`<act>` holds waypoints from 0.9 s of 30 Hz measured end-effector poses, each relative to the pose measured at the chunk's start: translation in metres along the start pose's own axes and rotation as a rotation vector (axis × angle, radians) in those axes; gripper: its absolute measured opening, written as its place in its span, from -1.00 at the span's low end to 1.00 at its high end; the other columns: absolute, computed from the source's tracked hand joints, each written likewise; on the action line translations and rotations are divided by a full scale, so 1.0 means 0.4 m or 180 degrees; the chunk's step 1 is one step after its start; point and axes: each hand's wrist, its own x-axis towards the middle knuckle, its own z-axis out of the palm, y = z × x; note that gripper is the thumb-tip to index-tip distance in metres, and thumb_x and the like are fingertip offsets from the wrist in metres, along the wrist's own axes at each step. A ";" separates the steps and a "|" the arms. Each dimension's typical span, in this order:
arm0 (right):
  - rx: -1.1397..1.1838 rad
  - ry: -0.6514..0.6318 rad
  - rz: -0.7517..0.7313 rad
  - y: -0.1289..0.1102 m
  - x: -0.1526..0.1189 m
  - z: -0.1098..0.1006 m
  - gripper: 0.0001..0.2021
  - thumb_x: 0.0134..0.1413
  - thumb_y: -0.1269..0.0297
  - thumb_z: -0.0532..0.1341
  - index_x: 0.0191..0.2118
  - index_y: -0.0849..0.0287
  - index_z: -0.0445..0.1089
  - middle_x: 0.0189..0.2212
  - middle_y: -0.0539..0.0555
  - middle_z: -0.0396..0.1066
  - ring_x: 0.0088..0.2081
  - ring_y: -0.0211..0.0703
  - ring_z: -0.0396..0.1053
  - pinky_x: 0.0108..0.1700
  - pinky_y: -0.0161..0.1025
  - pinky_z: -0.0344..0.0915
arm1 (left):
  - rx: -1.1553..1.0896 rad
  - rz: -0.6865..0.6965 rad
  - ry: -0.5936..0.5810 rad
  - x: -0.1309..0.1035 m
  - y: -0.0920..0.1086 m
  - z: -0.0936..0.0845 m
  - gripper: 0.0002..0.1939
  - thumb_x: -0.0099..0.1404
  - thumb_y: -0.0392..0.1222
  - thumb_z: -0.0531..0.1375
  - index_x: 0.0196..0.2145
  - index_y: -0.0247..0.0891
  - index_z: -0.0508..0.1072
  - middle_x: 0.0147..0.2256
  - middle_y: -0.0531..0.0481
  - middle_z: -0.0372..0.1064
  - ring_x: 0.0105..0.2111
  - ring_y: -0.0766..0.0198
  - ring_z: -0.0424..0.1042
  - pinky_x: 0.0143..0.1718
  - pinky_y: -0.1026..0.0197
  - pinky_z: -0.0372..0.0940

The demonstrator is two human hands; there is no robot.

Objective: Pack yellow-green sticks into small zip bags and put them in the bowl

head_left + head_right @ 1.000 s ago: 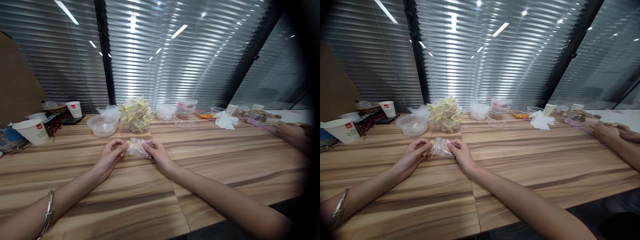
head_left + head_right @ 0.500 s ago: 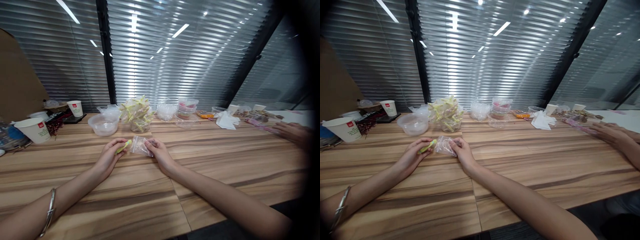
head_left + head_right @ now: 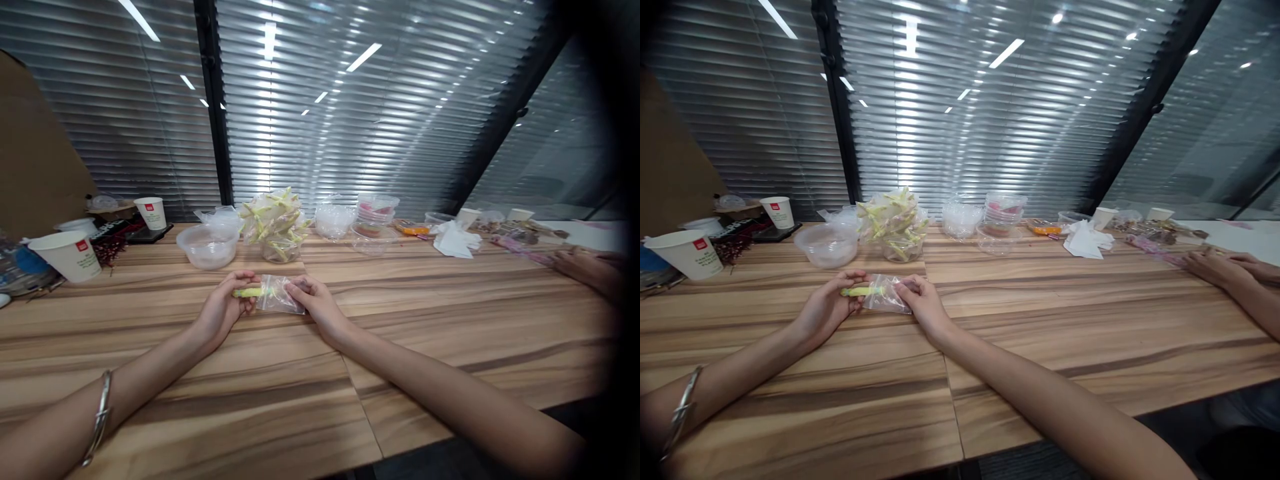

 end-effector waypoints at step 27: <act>0.0193 0.0067 -0.0041 0.012 0.006 -0.008 -0.69 -0.12 0.11 0.25 -0.39 0.30 0.28 -0.48 0.01 0.24 -0.46 -0.40 0.15 -0.38 -0.41 0.08 | -0.0003 0.0045 0.0216 0.009 -0.011 -0.021 -0.80 0.04 -0.24 0.26 -0.35 -0.28 0.36 -0.28 0.01 0.34 -0.18 0.33 0.37 -0.04 0.25 0.32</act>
